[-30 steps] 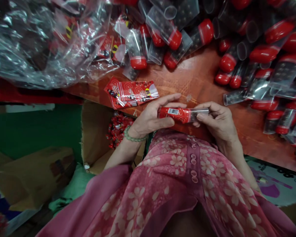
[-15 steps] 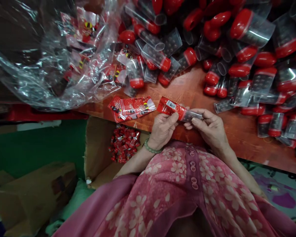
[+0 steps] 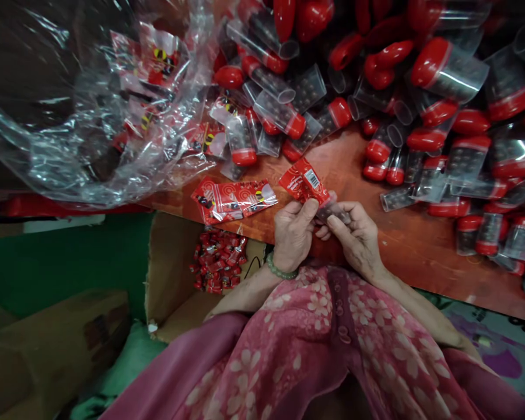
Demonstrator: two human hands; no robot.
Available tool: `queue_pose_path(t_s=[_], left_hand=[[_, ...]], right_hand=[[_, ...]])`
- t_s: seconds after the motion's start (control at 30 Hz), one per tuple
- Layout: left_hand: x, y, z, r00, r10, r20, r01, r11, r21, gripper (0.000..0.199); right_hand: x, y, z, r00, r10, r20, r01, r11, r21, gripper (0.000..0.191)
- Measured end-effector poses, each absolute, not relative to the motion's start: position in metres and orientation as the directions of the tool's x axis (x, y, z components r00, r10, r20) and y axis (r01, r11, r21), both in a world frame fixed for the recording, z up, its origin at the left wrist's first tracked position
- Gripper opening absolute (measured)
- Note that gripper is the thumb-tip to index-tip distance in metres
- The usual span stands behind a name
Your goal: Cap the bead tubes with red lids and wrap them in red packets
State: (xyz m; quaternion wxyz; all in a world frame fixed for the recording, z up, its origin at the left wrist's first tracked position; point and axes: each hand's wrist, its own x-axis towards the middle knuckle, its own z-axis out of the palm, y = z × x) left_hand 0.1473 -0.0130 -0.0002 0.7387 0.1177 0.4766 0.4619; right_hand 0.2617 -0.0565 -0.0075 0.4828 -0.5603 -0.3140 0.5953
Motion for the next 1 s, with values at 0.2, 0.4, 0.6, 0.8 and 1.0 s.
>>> queue_pose_path(t_s=[0.2, 0.4, 0.6, 0.8, 1.0], left_hand=[[0.141, -0.007, -0.002, 0.153, 0.816, -0.557, -0.542, 0.541, 0.643, 0.046], [0.147, -0.003, -0.002, 0.130, 0.837, -0.531, -0.544, 0.508, 0.667, 0.045], [0.150, 0.002, -0.002, 0.184, 0.834, -0.520, -0.502, 0.534, 0.680, 0.049], [0.146, 0.005, -0.004, 0.208, 0.847, -0.489, -0.539, 0.517, 0.665, 0.057], [0.146, 0.009, -0.005, 0.141, 0.832, -0.536, -0.518, 0.523, 0.677, 0.051]], right_hand=[[0.264, -0.054, -0.009, 0.101, 0.938, -0.330, -0.185, -0.308, -0.933, 0.033], [0.262, -0.058, -0.013, 0.218, 0.941, -0.259, -0.023, -0.260, -0.965, 0.031], [0.264, -0.049, -0.008, 0.177, 0.933, -0.315, -0.171, -0.286, -0.943, 0.035], [0.261, -0.047, -0.010, 0.219, 0.936, -0.276, -0.155, -0.246, -0.957, 0.034], [0.261, -0.048, -0.011, 0.236, 0.930, -0.283, -0.111, -0.264, -0.958, 0.036]])
